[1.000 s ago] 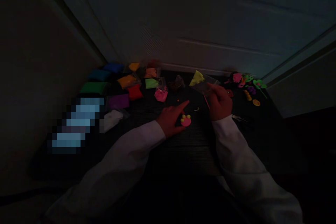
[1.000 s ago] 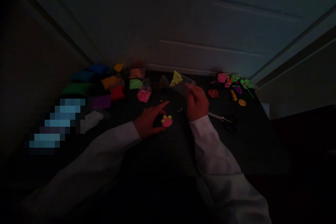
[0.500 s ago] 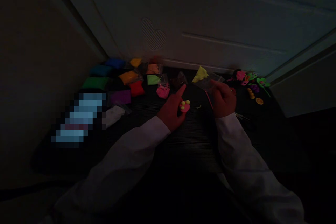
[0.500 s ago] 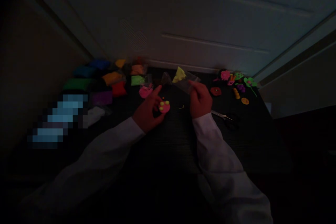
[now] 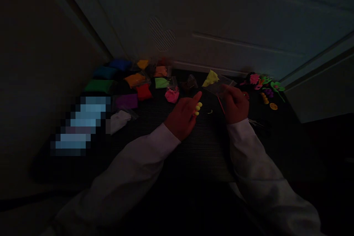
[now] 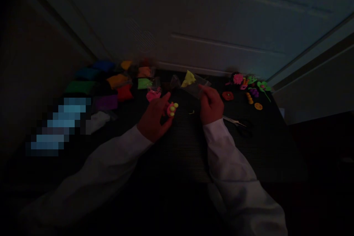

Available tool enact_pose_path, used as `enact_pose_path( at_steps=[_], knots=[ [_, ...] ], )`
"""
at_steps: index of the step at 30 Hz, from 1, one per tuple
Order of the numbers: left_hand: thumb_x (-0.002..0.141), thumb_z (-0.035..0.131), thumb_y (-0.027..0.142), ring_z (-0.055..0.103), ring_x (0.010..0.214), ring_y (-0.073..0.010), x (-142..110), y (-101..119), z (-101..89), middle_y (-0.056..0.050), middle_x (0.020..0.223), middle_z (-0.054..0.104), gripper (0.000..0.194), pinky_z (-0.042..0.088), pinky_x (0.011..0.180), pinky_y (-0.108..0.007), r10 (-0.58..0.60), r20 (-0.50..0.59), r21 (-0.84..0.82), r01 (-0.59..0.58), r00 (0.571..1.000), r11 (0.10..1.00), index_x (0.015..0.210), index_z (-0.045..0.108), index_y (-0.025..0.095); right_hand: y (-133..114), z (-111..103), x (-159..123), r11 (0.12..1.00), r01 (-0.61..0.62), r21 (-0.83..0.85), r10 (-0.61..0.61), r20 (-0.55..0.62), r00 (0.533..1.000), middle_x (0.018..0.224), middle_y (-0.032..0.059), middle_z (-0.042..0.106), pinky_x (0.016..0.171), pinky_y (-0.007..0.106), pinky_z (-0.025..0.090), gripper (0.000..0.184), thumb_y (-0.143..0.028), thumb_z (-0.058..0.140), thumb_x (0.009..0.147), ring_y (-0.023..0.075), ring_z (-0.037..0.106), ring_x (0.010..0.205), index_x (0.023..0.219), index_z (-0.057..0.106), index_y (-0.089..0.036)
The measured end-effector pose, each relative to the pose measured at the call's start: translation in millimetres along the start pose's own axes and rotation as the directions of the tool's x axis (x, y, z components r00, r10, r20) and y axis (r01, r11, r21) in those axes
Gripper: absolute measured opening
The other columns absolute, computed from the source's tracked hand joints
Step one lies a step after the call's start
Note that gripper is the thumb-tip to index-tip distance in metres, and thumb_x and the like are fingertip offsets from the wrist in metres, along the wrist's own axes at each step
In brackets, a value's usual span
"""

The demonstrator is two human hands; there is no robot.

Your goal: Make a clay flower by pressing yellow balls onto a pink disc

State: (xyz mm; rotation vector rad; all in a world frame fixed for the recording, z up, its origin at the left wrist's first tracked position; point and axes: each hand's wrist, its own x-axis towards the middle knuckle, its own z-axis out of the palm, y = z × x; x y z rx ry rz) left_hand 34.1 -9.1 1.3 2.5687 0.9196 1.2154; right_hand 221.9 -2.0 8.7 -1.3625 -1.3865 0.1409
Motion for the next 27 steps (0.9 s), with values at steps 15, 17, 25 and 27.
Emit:
enact_pose_path(
  at_steps=[15, 17, 25, 27],
  knots=[
    [0.072, 0.051, 0.014, 0.048, 0.088, -0.0143, -2, -1, 2.1, -0.006, 0.102, 0.05, 0.073, 0.043, 0.076, -0.028, -0.101, 0.051, -0.089, 0.106, 0.994, 0.99, 0.133, 0.012, 0.018, -2, 0, 1, 1.0, -0.011, 0.029, 0.011, 0.005, 1.0, 0.09, 0.003, 0.065, 0.079, 0.034, 0.047, 0.024, -0.017, 0.049, 0.073, 0.0143, 0.06, 0.085, 0.089, 0.065, -0.022],
    [0.07, 0.055, 0.017, 0.049, 0.086, -0.0142, -3, -1, 2.9, -0.005, 0.1, 0.052, 0.077, 0.043, 0.076, -0.029, -0.18, 0.099, -0.138, 0.192, 0.979, 0.972, 0.133, 0.011, 0.019, -3, -1, 2, 0.998, -0.029, 0.056, 0.029, 0.003, 1.0, 0.088, 0.0033, 0.066, 0.078, 0.034, 0.047, 0.021, -0.019, 0.052, 0.072, 0.0146, 0.06, 0.083, 0.088, 0.066, -0.022],
    [0.064, 0.061, 0.025, 0.048, 0.095, -0.0191, -6, -8, 8.4, -0.004, 0.097, 0.057, 0.082, 0.04, 0.084, -0.036, -0.339, 0.385, -0.155, 0.422, 0.858, 0.893, 0.133, 0.016, 0.019, 3, 0, 3, 0.931, -0.263, 0.253, 0.219, 0.189, 0.957, 0.083, 0.0004, 0.064, 0.071, 0.031, 0.048, 0.024, -0.029, 0.058, 0.069, 0.0122, 0.059, 0.074, 0.091, 0.065, -0.024],
    [0.062, 0.063, 0.027, 0.048, 0.096, -0.0196, -7, -11, 5.5, -0.004, 0.099, 0.058, 0.085, 0.04, 0.084, -0.037, -0.355, 0.392, -0.151, 0.441, 0.848, 0.885, 0.133, 0.018, 0.019, 8, 1, 3, 0.899, -0.312, 0.306, 0.234, 0.265, 0.936, 0.081, -0.0003, 0.063, 0.073, 0.032, 0.047, 0.026, -0.029, 0.057, 0.069, 0.0117, 0.058, 0.073, 0.094, 0.064, -0.025]
  ],
)
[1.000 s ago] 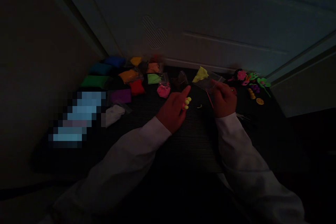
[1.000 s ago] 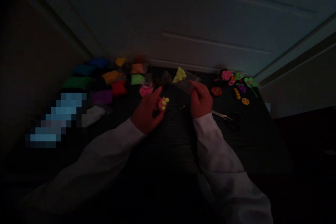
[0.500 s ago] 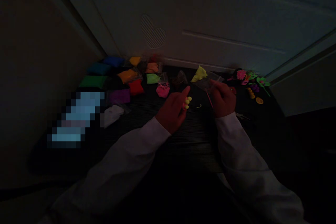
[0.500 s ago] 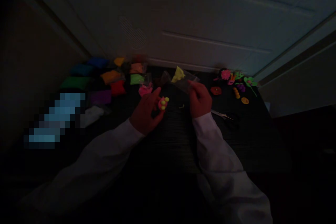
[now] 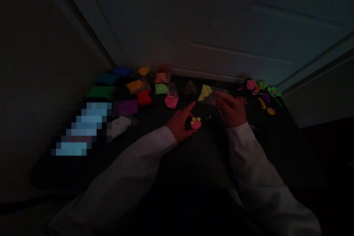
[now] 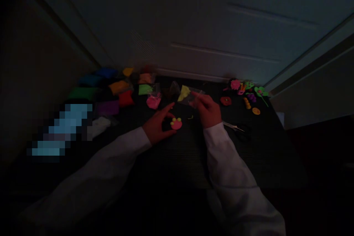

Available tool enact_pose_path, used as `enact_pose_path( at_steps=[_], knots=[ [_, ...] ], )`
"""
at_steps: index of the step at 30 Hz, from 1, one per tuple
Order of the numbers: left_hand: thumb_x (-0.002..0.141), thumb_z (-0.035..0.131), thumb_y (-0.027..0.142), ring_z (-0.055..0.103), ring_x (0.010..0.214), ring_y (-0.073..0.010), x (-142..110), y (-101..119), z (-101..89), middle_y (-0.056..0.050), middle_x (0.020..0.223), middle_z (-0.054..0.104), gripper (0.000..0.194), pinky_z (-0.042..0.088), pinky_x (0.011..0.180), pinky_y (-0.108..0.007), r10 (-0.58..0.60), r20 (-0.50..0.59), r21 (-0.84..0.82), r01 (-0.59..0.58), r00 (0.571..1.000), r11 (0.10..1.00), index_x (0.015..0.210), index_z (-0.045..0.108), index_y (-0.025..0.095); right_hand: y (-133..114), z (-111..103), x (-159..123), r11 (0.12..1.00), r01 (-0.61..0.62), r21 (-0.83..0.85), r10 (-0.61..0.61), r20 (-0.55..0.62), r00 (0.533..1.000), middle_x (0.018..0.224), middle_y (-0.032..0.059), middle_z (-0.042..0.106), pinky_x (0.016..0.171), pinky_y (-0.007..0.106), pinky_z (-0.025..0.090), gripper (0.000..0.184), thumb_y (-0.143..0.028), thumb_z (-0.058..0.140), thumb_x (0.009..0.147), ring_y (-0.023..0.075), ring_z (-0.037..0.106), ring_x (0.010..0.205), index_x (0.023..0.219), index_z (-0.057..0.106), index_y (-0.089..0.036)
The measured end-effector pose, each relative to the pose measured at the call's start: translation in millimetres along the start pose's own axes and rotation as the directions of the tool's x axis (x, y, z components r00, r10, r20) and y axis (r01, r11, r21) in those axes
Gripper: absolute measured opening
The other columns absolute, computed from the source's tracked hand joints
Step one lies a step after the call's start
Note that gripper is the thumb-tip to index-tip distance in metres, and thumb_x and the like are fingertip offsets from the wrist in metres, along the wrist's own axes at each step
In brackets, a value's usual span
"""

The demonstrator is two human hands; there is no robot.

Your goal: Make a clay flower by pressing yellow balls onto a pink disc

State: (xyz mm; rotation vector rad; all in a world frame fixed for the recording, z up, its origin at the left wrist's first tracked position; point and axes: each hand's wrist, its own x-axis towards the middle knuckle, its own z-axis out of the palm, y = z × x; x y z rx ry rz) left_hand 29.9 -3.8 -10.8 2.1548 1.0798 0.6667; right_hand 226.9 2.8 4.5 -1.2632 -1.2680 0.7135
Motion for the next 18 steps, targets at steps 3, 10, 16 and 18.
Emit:
enact_pose_path(
  at_steps=[3, 10, 16, 18],
  knots=[
    [0.063, 0.062, 0.035, 0.049, 0.097, -0.0198, 0, -3, -10.0, -0.007, 0.105, 0.056, 0.075, 0.043, 0.081, -0.036, -0.006, -0.041, -0.018, 0.005, 0.999, 1.0, 0.128, 0.029, 0.017, 4, 0, -1, 0.999, -0.026, 0.042, 0.023, 0.072, 0.997, 0.078, -0.0011, 0.065, 0.072, 0.032, 0.048, 0.028, -0.027, 0.055, 0.07, 0.0107, 0.059, 0.069, 0.097, 0.063, -0.026],
    [0.071, 0.054, 0.038, 0.059, 0.082, -0.014, 11, -5, -21.4, -0.007, 0.099, 0.06, 0.049, 0.05, 0.067, -0.029, -0.26, -0.146, -0.673, 0.097, 0.954, 0.734, 0.115, 0.047, 0.018, -8, 8, -11, 0.994, -0.09, 0.066, 0.073, 0.231, 0.97, 0.087, 0.0006, 0.069, 0.07, 0.033, 0.051, 0.029, -0.033, 0.056, 0.071, 0.0138, 0.063, 0.075, 0.098, 0.062, -0.026],
    [0.063, 0.063, 0.031, 0.06, 0.058, -0.0109, 14, -4, -12.6, -0.002, 0.078, 0.065, 0.045, 0.051, 0.052, -0.026, -0.407, -0.029, -0.866, 0.18, 0.913, 0.466, 0.105, 0.053, 0.018, -20, 16, -18, 0.997, -0.076, 0.004, 0.072, 0.286, 0.956, 0.088, -0.0015, 0.069, 0.075, 0.033, 0.052, 0.025, -0.033, 0.061, 0.068, 0.0159, 0.064, 0.081, 0.093, 0.064, -0.029],
    [0.061, 0.066, 0.03, 0.058, 0.053, -0.0099, 14, -5, -13.0, 0.0, 0.071, 0.064, 0.048, 0.049, 0.049, -0.024, -0.415, -0.038, -0.865, 0.179, 0.909, 0.469, 0.105, 0.052, 0.019, -22, 17, -20, 0.998, -0.06, -0.004, 0.059, 0.3, 0.952, 0.092, -0.0032, 0.068, 0.079, 0.033, 0.051, 0.027, -0.032, 0.061, 0.068, 0.0151, 0.063, 0.085, 0.095, 0.063, -0.031]
  ],
)
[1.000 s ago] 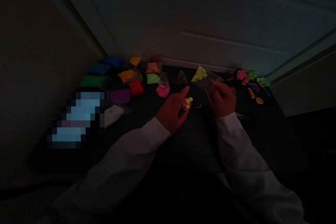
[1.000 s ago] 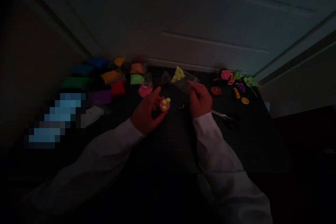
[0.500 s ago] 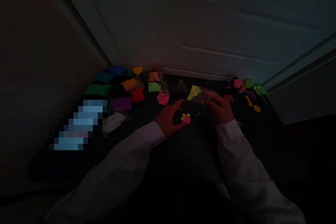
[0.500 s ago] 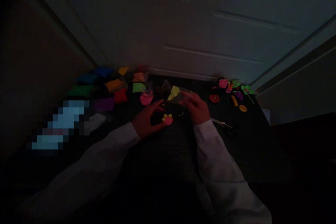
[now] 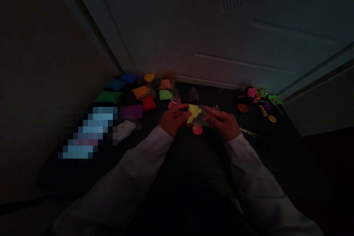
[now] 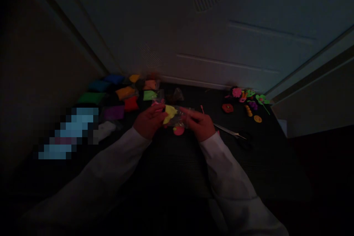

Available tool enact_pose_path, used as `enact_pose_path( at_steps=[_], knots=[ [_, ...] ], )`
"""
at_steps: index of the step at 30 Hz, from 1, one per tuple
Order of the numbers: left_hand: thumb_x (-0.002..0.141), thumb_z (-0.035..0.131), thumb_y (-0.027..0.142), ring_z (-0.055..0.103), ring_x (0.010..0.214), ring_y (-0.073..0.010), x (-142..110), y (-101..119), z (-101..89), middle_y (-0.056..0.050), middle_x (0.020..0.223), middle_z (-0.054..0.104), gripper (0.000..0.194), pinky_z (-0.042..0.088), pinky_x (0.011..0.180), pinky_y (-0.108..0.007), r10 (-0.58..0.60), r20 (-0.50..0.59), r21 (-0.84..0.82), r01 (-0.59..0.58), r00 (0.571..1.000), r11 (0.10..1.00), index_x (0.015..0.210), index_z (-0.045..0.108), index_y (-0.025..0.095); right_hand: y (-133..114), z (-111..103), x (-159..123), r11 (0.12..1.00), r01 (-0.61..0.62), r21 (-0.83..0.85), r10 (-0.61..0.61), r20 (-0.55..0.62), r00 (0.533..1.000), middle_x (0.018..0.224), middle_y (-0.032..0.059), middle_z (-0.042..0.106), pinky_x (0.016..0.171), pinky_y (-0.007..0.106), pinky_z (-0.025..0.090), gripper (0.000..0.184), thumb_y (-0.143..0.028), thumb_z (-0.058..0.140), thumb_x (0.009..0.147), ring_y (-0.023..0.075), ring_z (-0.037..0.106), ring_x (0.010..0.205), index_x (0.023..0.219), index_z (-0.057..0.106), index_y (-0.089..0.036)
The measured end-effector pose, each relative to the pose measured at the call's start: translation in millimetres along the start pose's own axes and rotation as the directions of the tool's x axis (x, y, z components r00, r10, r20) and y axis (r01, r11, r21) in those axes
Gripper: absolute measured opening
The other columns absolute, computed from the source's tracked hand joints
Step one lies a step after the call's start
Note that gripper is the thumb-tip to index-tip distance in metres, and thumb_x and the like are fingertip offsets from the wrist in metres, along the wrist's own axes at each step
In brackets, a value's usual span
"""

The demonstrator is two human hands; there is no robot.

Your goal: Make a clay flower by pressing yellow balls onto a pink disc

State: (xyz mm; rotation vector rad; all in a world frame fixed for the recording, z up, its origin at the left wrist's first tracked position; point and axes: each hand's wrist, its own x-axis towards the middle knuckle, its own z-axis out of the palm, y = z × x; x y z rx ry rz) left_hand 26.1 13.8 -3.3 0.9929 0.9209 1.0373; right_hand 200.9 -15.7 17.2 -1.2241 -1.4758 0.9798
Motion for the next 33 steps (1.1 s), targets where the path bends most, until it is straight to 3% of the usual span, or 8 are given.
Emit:
enact_pose_path(
  at_steps=[6, 14, 17, 19, 21, 27, 30, 33],
  knots=[
    [0.062, 0.066, 0.029, 0.049, 0.043, -0.0047, -1, 2, -1.0, 0.003, 0.066, 0.061, 0.043, 0.04, 0.041, -0.018, 0.091, 0.033, 0.024, -0.092, 0.995, 0.995, 0.102, 0.054, 0.021, -2, 0, -2, 0.997, 0.051, -0.066, -0.05, 0.019, 0.999, 0.101, -0.0025, 0.065, 0.086, 0.037, 0.048, 0.032, -0.032, 0.063, 0.067, 0.0159, 0.061, 0.091, 0.098, 0.061, -0.031],
    [0.064, 0.063, 0.03, 0.054, 0.061, -0.0083, -1, 2, -1.7, 0.001, 0.074, 0.058, 0.035, 0.045, 0.052, -0.021, 0.204, -0.051, 0.171, -0.193, 0.978, 0.966, 0.095, 0.052, 0.018, 0, 1, -3, 0.941, 0.167, -0.293, -0.17, 0.015, 0.985, 0.098, -0.0004, 0.066, 0.084, 0.033, 0.047, 0.032, -0.033, 0.056, 0.073, 0.0141, 0.061, 0.088, 0.105, 0.058, -0.029],
    [0.069, 0.059, 0.032, 0.053, 0.074, -0.0106, -10, 7, 2.7, -0.001, 0.081, 0.055, 0.022, 0.046, 0.064, -0.024, 0.473, -0.089, 0.496, -0.373, 0.877, 0.784, 0.083, 0.051, 0.017, -2, 5, -4, 0.861, 0.263, -0.436, -0.307, -0.032, 0.951, 0.099, 0.0025, 0.065, 0.088, 0.033, 0.045, 0.03, -0.029, 0.052, 0.076, 0.0143, 0.06, 0.091, 0.106, 0.058, -0.026],
    [0.066, 0.061, 0.035, 0.051, 0.078, -0.0128, -18, 11, 11.8, -0.003, 0.084, 0.054, 0.026, 0.046, 0.067, -0.027, 0.642, 0.018, 0.684, -0.478, 0.766, 0.551, 0.082, 0.051, 0.017, -3, 6, -6, 0.777, 0.326, -0.539, -0.41, -0.04, 0.911, 0.098, 0.0065, 0.063, 0.09, 0.034, 0.044, 0.031, -0.024, 0.047, 0.079, 0.0145, 0.058, 0.092, 0.107, 0.058, -0.021],
    [0.059, 0.067, 0.039, 0.051, 0.085, -0.0159, -22, 14, 24.3, -0.005, 0.089, 0.055, 0.04, 0.045, 0.075, -0.031, 0.681, 0.176, 0.714, -0.569, 0.71, 0.408, 0.087, 0.051, 0.016, -4, 7, -7, 0.711, 0.39, -0.585, -0.473, 0.012, 0.881, 0.102, 0.0095, 0.06, 0.091, 0.034, 0.043, 0.036, -0.021, 0.042, 0.08, 0.0149, 0.056, 0.095, 0.114, 0.052, -0.019],
    [0.07, 0.058, 0.028, 0.056, 0.088, -0.0137, -8, 8, 42.9, -0.007, 0.098, 0.056, 0.036, 0.049, 0.073, -0.026, 0.537, 0.108, 0.565, -0.496, 0.837, 0.659, 0.102, 0.048, 0.016, -3, 5, -7, 0.697, 0.462, -0.549, -0.486, 0.113, 0.867, 0.12, 0.0099, 0.053, 0.098, 0.033, 0.038, 0.042, -0.013, 0.036, 0.08, 0.0138, 0.047, 0.114, 0.121, 0.042, -0.018],
    [0.074, 0.052, 0.022, 0.057, 0.088, -0.0133, -4, 6, 38.5, -0.005, 0.096, 0.059, 0.024, 0.047, 0.079, -0.027, 0.536, 0.083, 0.595, -0.474, 0.84, 0.65, 0.097, 0.053, 0.018, -4, 10, -8, 0.703, 0.457, -0.545, -0.493, 0.091, 0.865, 0.112, 0.0079, 0.058, 0.094, 0.031, 0.042, 0.031, -0.015, 0.041, 0.08, 0.0134, 0.053, 0.107, 0.109, 0.052, -0.02],
    [0.075, 0.052, 0.026, 0.058, 0.082, -0.0132, -7, 7, 36.4, -0.003, 0.087, 0.062, 0.015, 0.046, 0.077, -0.028, 0.492, 0.016, 0.609, -0.399, 0.871, 0.686, 0.086, 0.057, 0.018, -3, 18, -10, 0.749, 0.394, -0.533, -0.495, -0.055, 0.867, 0.097, 0.0045, 0.064, 0.087, 0.032, 0.045, 0.014, -0.017, 0.048, 0.076, 0.0139, 0.058, 0.095, 0.087, 0.055, -0.022]
  ],
)
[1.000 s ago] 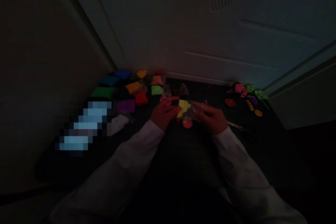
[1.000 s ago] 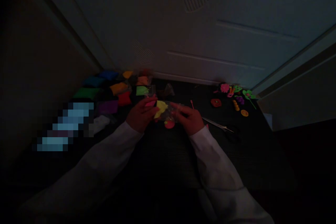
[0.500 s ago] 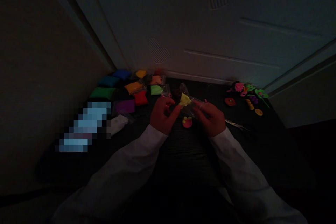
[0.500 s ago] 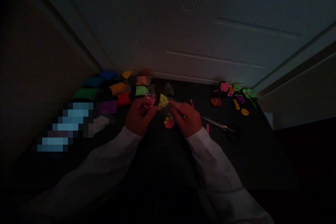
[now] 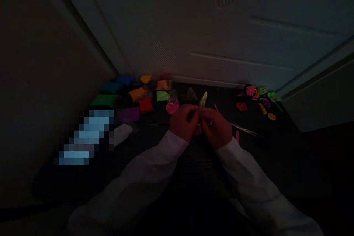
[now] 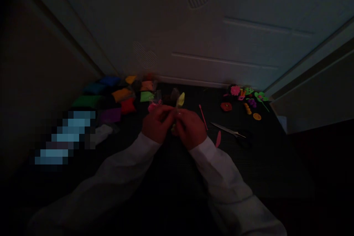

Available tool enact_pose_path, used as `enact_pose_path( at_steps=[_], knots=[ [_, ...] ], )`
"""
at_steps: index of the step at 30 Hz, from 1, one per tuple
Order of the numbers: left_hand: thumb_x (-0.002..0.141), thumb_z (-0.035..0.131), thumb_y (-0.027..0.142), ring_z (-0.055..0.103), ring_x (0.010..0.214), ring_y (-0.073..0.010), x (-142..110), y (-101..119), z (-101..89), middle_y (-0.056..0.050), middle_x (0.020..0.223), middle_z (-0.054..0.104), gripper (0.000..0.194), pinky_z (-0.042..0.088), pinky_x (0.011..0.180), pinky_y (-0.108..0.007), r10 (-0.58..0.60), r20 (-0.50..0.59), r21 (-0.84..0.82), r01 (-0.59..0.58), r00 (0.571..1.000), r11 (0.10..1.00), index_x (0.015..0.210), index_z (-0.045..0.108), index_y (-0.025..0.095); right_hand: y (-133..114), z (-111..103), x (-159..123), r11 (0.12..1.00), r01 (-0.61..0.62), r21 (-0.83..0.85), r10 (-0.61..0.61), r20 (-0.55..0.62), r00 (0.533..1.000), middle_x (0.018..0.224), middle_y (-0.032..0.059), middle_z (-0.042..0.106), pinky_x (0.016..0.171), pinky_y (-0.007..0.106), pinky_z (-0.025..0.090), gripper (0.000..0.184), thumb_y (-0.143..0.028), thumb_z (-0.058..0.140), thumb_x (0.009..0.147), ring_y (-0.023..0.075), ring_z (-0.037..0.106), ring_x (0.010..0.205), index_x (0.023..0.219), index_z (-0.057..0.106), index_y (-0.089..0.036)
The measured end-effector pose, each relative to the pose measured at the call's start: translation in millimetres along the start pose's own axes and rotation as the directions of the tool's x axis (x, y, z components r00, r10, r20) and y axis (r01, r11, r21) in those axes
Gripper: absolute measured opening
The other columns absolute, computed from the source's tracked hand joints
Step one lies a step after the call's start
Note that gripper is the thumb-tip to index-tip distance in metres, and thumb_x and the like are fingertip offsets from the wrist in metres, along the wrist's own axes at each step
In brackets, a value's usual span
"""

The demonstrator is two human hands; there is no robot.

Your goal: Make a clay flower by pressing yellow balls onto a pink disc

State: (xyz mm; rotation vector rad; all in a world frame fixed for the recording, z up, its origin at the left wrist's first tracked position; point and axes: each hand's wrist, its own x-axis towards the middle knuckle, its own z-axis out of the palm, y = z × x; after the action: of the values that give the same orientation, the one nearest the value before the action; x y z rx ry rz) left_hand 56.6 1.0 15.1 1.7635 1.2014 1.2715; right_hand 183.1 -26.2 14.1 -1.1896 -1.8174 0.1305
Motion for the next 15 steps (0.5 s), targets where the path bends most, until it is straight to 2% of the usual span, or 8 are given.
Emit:
enact_pose_path(
  at_steps=[2, 5, 8, 11, 13, 15],
  knots=[
    [0.074, 0.054, 0.031, 0.059, 0.077, -0.0127, -1, 2, -0.7, -0.003, 0.083, 0.062, 0.016, 0.046, 0.073, -0.027, -0.098, 0.015, -0.084, 0.099, 0.995, 0.992, 0.082, 0.058, 0.017, -1, 4, -1, 0.996, -0.085, 0.027, 0.087, -0.106, 0.991, 0.09, 0.0033, 0.063, 0.084, 0.034, 0.045, 0.009, -0.018, 0.051, 0.075, 0.0138, 0.059, 0.087, 0.083, 0.049, -0.022],
    [0.069, 0.059, 0.031, 0.059, 0.078, -0.0125, 0, 3, 0.1, -0.003, 0.088, 0.063, 0.017, 0.046, 0.072, -0.026, -0.214, 0.069, -0.319, 0.225, 0.974, 0.921, 0.075, 0.056, 0.016, 1, 5, -1, 0.978, -0.195, 0.078, 0.207, -0.198, 0.958, 0.082, 0.0015, 0.057, 0.078, 0.034, 0.046, 0.019, -0.02, 0.053, 0.073, 0.0126, 0.058, 0.076, 0.089, 0.043, -0.021],
    [0.066, 0.063, 0.028, 0.059, 0.078, -0.0113, 2, 0, 1.5, -0.001, 0.083, 0.064, 0.016, 0.045, 0.075, -0.025, -0.239, 0.152, -0.477, 0.283, 0.959, 0.832, 0.072, 0.057, 0.015, 3, 1, 3, 0.973, -0.212, 0.092, 0.225, -0.174, 0.959, 0.086, 0.0034, 0.054, 0.073, 0.031, 0.047, 0.023, -0.019, 0.051, 0.073, 0.0131, 0.055, 0.08, 0.096, 0.048, -0.02],
    [0.065, 0.065, 0.026, 0.058, 0.071, -0.0081, 4, -7, 3.7, 0.003, 0.072, 0.063, 0.015, 0.045, 0.071, -0.022, -0.228, 0.198, -0.59, 0.302, 0.953, 0.749, 0.074, 0.058, 0.017, 2, -2, 6, 0.977, -0.182, 0.109, 0.194, -0.115, 0.974, 0.095, 0.0053, 0.055, 0.078, 0.033, 0.047, 0.025, -0.017, 0.05, 0.074, 0.0147, 0.053, 0.089, 0.099, 0.053, -0.021],
    [0.064, 0.065, 0.026, 0.058, 0.072, -0.0076, 5, -10, 5.3, 0.004, 0.074, 0.064, 0.016, 0.044, 0.071, -0.021, -0.221, 0.225, -0.66, 0.316, 0.949, 0.681, 0.077, 0.059, 0.019, 1, -2, 7, 0.975, -0.183, 0.127, 0.194, -0.083, 0.977, 0.094, 0.0043, 0.058, 0.081, 0.034, 0.045, 0.022, -0.018, 0.05, 0.075, 0.0148, 0.054, 0.09, 0.095, 0.056, -0.022],
    [0.065, 0.065, 0.026, 0.058, 0.075, -0.0083, 6, -11, 6.4, 0.003, 0.079, 0.065, 0.018, 0.044, 0.072, -0.022, -0.227, 0.245, -0.679, 0.334, 0.943, 0.654, 0.081, 0.061, 0.02, 1, 0, 6, 0.97, -0.196, 0.143, 0.207, -0.066, 0.976, 0.092, 0.003, 0.06, 0.081, 0.033, 0.046, 0.019, -0.02, 0.05, 0.076, 0.0138, 0.056, 0.087, 0.093, 0.058, -0.023]
  ],
)
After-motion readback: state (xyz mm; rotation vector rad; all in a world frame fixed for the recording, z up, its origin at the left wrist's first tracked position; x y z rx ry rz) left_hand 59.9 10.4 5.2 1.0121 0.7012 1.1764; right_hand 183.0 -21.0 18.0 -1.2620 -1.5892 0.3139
